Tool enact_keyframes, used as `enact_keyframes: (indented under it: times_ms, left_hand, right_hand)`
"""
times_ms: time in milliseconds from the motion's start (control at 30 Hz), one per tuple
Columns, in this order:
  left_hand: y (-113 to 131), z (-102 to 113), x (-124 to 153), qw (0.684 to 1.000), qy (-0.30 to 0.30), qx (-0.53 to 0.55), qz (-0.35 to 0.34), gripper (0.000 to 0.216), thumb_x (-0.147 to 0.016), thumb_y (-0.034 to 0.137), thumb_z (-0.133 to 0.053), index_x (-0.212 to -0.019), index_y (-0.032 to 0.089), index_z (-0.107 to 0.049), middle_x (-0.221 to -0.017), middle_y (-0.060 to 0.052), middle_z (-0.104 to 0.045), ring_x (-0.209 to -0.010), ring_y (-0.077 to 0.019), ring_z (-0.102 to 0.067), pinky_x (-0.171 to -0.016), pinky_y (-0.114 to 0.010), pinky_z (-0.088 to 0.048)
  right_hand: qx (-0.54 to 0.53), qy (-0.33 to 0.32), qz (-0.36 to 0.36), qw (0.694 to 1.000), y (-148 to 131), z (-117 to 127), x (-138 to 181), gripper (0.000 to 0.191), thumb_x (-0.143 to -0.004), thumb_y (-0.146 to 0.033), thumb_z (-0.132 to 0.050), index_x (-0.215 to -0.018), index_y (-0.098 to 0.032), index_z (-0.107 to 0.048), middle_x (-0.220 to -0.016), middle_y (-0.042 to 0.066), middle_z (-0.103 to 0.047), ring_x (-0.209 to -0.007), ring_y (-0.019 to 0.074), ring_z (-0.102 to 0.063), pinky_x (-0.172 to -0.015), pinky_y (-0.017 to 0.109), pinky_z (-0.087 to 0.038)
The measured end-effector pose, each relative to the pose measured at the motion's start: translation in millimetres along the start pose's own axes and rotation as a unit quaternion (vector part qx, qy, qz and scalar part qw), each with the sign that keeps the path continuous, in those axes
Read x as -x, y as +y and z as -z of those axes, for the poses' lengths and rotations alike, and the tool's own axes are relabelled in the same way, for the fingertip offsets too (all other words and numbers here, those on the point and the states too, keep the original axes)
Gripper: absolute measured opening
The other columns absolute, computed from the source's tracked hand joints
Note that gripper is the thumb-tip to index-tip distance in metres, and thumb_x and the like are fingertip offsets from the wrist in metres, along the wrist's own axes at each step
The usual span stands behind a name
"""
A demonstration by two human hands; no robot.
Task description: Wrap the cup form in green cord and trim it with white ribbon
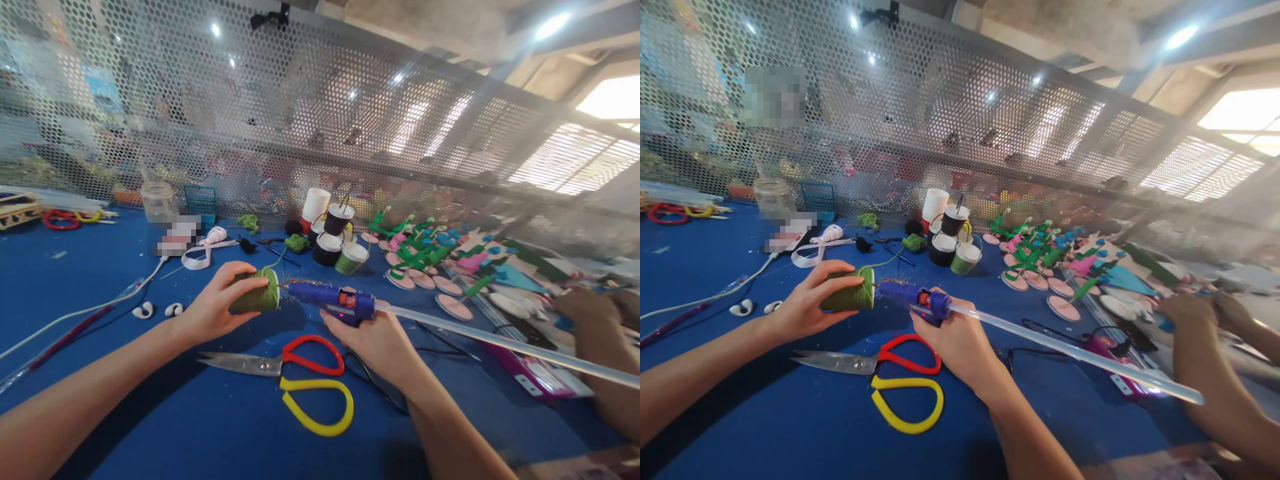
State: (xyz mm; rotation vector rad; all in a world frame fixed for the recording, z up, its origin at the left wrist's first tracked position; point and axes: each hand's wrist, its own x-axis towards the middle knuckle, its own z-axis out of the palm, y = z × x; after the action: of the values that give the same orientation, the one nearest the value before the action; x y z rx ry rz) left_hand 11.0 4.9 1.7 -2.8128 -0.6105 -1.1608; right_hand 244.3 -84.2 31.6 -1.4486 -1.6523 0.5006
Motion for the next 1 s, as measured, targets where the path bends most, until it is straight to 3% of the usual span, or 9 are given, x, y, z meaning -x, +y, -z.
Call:
enact_keyframes:
  times_ms: [433, 567, 700, 767, 867, 1000]
  left_hand:
    - [1.7, 0.7, -1.1, 0.997, 0.000, -0.026, -0.070, 0.039, -0.078, 0.016, -0.059, -0.114, 0.019, -0.046, -0.107, -0.012, -0.046, -0.102, -0.0248, -0.048, -0.084, -0.043, -0.048]
    - [1.8, 0.5, -1.3, 0.997, 0.002, -0.022, -0.081, 0.038, -0.079, 0.015, -0.058, -0.114, 0.019, -0.045, -0.108, -0.012, -0.046, -0.102, -0.0247, -0.048, -0.084, -0.042, -0.048]
    - [2.6, 1.3, -2.3, 0.996, 0.008, -0.024, -0.091, 0.036, -0.079, 0.016, -0.057, -0.113, 0.018, -0.046, -0.107, -0.013, -0.047, -0.101, -0.0248, -0.048, -0.083, -0.042, -0.048]
    - [2.9, 2.0, -2.9, 0.996, 0.010, -0.025, -0.089, 0.037, -0.079, 0.016, -0.057, -0.114, 0.018, -0.046, -0.107, -0.013, -0.047, -0.102, -0.0247, -0.048, -0.083, -0.042, -0.048]
    - [2.4, 4.2, -4.6, 0.997, 0.017, -0.024, -0.073, 0.040, -0.078, 0.017, -0.059, -0.115, 0.020, -0.045, -0.108, -0.012, -0.048, -0.102, -0.0246, -0.049, -0.084, -0.043, -0.048]
    - [-1.7, 10.5, -9.5, 0.999, 0.039, -0.022, -0.015, 0.043, -0.076, 0.021, -0.062, -0.115, 0.023, -0.046, -0.111, -0.010, -0.048, -0.103, -0.0246, -0.051, -0.087, -0.044, -0.046]
  right_hand:
    - [0.057, 0.016, 0.006, 0.998, -2.6, -0.7, -7.8, 0.013, -0.068, -0.026, -0.052, -0.059, -0.020, -0.058, -0.052, 0.001, -0.057, -0.049, 0.0147, -0.052, -0.051, 0.026, -0.041]
    - [0.066, 0.019, -0.028, 0.997, -2.1, -1.7, -10.5, 0.014, -0.067, -0.029, -0.054, -0.057, -0.019, -0.058, -0.051, 0.002, -0.058, -0.048, 0.0154, -0.053, -0.049, 0.027, -0.042]
    - [-0.013, -0.028, -0.098, 0.995, -2.6, 0.3, -12.8, 0.020, -0.066, -0.035, -0.057, -0.057, -0.018, -0.054, -0.043, -0.001, -0.053, -0.035, 0.0102, -0.045, -0.038, 0.024, -0.039]
    - [-0.064, -0.037, -0.127, 0.989, -1.0, 3.4, -15.9, 0.021, -0.064, -0.037, -0.060, -0.059, -0.018, -0.053, -0.039, -0.004, -0.048, -0.033, 0.0088, -0.042, -0.035, 0.022, -0.037]
    - [-0.121, 0.008, -0.141, 0.983, 6.2, 9.9, -24.4, 0.027, -0.058, -0.039, -0.066, -0.066, -0.017, -0.052, -0.041, -0.006, -0.047, -0.035, 0.0084, -0.043, -0.034, 0.021, -0.036]
    - [-0.086, 0.035, -0.147, 0.985, 21.1, 15.2, -38.7, 0.026, -0.062, -0.040, -0.063, -0.061, -0.016, -0.053, -0.053, -0.001, -0.057, -0.047, 0.0098, -0.051, -0.044, 0.022, -0.041]
